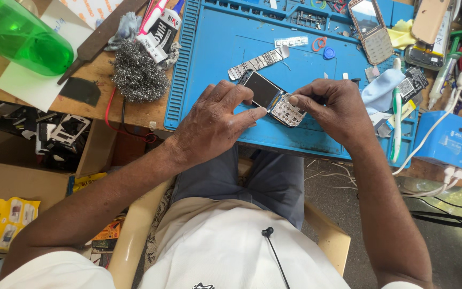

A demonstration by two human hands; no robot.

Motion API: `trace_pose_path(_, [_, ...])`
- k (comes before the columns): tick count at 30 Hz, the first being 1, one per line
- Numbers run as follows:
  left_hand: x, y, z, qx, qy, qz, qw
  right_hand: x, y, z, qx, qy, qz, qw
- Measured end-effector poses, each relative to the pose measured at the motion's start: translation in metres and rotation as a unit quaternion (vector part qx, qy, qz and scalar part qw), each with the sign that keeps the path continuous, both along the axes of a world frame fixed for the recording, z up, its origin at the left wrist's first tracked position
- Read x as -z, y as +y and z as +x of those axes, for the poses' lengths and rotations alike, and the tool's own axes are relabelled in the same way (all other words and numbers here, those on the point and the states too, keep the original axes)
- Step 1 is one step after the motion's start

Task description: The person works at a repair bench, using a screwdriver and tweezers to remove and reposition components on a mobile phone motherboard. They connect a charging cable to test the device, then use a toothbrush to clean the phone casing. Finally, they reassemble the phone by placing the screen and keypad into the casing.

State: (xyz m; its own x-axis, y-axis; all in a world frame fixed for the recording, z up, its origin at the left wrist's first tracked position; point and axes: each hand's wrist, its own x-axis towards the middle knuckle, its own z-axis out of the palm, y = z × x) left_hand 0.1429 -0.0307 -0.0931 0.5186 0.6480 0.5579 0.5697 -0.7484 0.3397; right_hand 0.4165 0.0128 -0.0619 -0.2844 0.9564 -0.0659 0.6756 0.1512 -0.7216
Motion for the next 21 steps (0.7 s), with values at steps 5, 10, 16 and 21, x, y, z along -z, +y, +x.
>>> trace_pose_path(5, [0.005,0.001,-0.002,-0.002,0.023,0.005,1.000,-0.001,0.000,-0.003,0.000,0.013,-0.009,1.000])
trace_pose_path(10, [0.000,-0.001,-0.002,0.001,0.023,-0.005,1.000,0.004,-0.001,0.000,0.024,-0.002,-0.027,0.999])
trace_pose_path(16, [-0.021,0.031,-0.006,0.007,0.044,-0.036,0.998,0.008,0.001,0.021,0.030,0.201,-0.038,0.978])
trace_pose_path(21, [-0.030,0.067,-0.006,0.078,0.111,-0.119,0.984,0.012,-0.007,0.032,0.074,0.274,-0.058,0.957])
